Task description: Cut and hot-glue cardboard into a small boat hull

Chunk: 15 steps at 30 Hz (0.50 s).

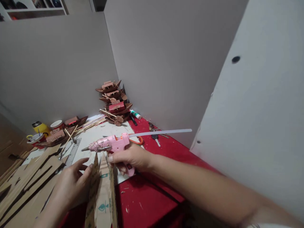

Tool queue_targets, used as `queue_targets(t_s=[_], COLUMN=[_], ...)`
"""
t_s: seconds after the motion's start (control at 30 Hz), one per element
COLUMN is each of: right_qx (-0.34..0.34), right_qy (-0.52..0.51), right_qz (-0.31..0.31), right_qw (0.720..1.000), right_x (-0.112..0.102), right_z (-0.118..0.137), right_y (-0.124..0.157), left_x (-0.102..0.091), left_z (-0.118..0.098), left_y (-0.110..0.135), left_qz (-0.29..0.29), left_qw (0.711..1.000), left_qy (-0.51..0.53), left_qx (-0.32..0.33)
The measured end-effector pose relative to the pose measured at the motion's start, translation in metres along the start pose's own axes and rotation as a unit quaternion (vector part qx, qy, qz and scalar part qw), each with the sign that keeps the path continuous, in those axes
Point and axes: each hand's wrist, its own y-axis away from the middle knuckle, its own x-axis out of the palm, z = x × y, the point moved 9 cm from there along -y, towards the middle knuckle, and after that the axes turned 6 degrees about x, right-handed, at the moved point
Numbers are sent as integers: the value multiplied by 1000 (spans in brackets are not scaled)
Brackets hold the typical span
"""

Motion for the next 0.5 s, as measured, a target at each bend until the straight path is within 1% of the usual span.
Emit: queue_targets(t_s=[0.1, 0.27, 0.33, 0.4, 0.47, 0.5], right_qx=[-12, -15, -24, -43, -70, -83], right_qy=[-10, -129, -131, -121, -121, -128], right_qz=[-12, 47, 35, 1, -35, -51], right_qw=[1000, 990, 991, 992, 990, 987], right_x=[-3, 0, -4, -10, -16, -18], right_z=[1, 1, 2, 3, 6, 7], right_y=[-1, -6, -8, -9, -9, -9], left_x=[-5, -6, -8, -12, -15, -14], left_z=[0, 2, 4, 0, -13, -22], left_y=[2, 1, 2, 5, 11, 15], left_qz=[-9, -15, -28, -61, -92, -95], left_qw=[1000, 1000, 999, 997, 986, 974], left_qy=[-16, -17, -7, 42, 138, 196], left_qx=[-13, -20, -17, 2, 37, 56])
